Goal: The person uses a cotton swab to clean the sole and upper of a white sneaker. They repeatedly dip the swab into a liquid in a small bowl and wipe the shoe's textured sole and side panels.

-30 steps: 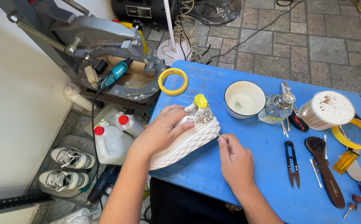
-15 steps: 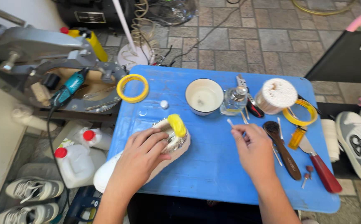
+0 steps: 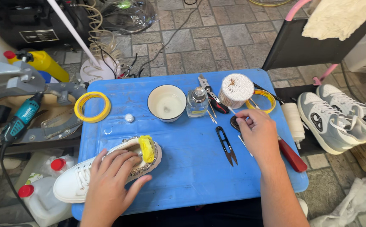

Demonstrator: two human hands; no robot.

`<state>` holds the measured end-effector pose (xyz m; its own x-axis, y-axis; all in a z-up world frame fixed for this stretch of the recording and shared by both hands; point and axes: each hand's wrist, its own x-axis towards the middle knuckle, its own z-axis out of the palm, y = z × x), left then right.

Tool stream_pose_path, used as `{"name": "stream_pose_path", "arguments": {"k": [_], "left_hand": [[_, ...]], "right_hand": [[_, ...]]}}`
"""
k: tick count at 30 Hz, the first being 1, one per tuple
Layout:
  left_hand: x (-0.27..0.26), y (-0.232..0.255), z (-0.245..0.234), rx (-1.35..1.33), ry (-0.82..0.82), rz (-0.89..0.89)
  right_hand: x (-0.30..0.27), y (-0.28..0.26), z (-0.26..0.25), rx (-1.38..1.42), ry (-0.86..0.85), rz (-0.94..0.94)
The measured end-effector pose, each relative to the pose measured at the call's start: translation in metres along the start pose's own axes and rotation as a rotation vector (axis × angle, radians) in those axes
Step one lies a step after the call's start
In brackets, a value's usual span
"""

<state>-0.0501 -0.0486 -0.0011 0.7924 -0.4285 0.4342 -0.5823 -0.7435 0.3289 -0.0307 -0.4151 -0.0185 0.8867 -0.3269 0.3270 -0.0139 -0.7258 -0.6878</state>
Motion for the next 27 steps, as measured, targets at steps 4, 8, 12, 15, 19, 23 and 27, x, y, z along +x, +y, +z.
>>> {"name": "stream_pose_path", "arguments": {"k": [4, 8, 12, 15, 19, 23, 27], "left_hand": [[0.009, 0.008, 0.015, 0.041, 0.093, -0.037], [0.013, 0.009, 0.028, 0.109, 0.164, -0.023], [0.011, 0.007, 0.035, 0.146, 0.23, -0.005], [0.009, 0.006, 0.039, 0.164, 0.244, -0.001], [0.009, 0.006, 0.036, 0.162, 0.224, -0.011], [0.009, 0.006, 0.037, 0.169, 0.211, -0.024], [0.007, 0.005, 0.039, 0.178, 0.209, -0.025]], "right_hand": [[0.004, -0.005, 0.019, 0.053, -0.051, -0.047], [0.019, -0.008, 0.034, 0.039, -0.055, -0.195], [0.028, -0.007, 0.029, 0.102, 0.026, -0.276], [0.043, 0.004, 0.011, 0.027, 0.129, -0.196], [0.073, 0.019, -0.001, -0.158, 0.14, -0.195], [0.09, 0.027, 0.006, -0.146, 0.051, -0.222], [0.102, 0.028, 0.016, -0.153, -0.066, -0.327]]}}
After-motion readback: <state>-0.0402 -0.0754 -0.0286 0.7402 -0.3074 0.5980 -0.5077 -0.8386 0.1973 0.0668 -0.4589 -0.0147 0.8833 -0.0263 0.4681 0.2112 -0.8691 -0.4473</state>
